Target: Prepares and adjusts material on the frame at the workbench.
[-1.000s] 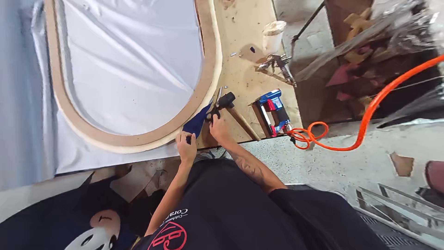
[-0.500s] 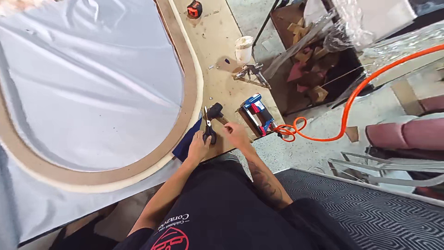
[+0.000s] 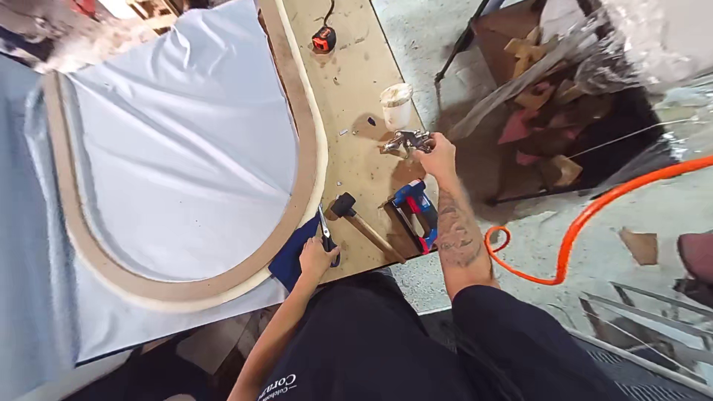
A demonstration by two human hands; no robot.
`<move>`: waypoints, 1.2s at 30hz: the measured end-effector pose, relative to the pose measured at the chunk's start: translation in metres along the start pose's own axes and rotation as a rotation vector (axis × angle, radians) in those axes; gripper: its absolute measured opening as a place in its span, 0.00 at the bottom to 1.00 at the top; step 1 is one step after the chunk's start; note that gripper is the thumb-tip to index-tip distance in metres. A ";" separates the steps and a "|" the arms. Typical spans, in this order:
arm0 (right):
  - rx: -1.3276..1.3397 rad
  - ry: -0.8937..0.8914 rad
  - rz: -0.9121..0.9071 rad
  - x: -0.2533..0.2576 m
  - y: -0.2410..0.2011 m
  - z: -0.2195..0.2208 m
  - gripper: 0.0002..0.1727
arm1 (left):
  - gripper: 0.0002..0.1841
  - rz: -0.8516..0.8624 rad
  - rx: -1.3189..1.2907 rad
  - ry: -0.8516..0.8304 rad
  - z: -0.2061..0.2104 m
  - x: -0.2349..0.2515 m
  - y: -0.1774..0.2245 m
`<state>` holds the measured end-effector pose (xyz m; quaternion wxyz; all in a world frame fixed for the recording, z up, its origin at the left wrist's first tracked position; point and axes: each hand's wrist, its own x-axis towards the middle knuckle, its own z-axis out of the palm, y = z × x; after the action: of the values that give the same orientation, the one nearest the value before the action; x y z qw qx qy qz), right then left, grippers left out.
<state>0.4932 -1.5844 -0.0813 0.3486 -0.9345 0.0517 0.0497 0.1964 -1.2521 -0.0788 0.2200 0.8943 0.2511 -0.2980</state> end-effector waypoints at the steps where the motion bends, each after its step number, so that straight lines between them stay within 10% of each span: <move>1: 0.016 -0.060 0.004 0.012 0.004 0.004 0.31 | 0.44 -0.025 0.008 0.011 0.003 -0.002 0.002; 8: 0.022 -0.088 -0.130 -0.002 -0.029 0.005 0.19 | 0.40 -0.207 -0.060 0.103 0.023 -0.016 0.014; 16: 0.399 -0.221 -0.479 -0.233 -0.106 -0.032 0.14 | 0.34 0.093 -0.181 -0.080 0.020 -0.043 -0.050; 21: 0.290 -0.364 -0.537 -0.344 -0.012 -0.057 0.13 | 0.39 0.402 -0.301 -0.563 0.027 -0.083 -0.120; 27: 0.242 -0.389 -0.054 -0.493 0.120 -0.025 0.12 | 0.31 0.333 -0.375 -1.034 0.081 -0.114 -0.199; 33: 0.114 -0.319 0.383 -0.540 0.233 0.122 0.13 | 0.27 -0.213 -0.540 -0.708 0.197 -0.080 -0.257; 36: 0.172 -0.274 0.462 -0.502 0.264 0.214 0.16 | 0.29 -0.228 -0.559 -0.554 0.254 -0.012 -0.255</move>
<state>-0.0507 -1.6112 -0.3478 0.4098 -0.8495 0.2200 0.2490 -0.0672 -1.1954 -0.3174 0.4794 0.6524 0.3512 -0.4703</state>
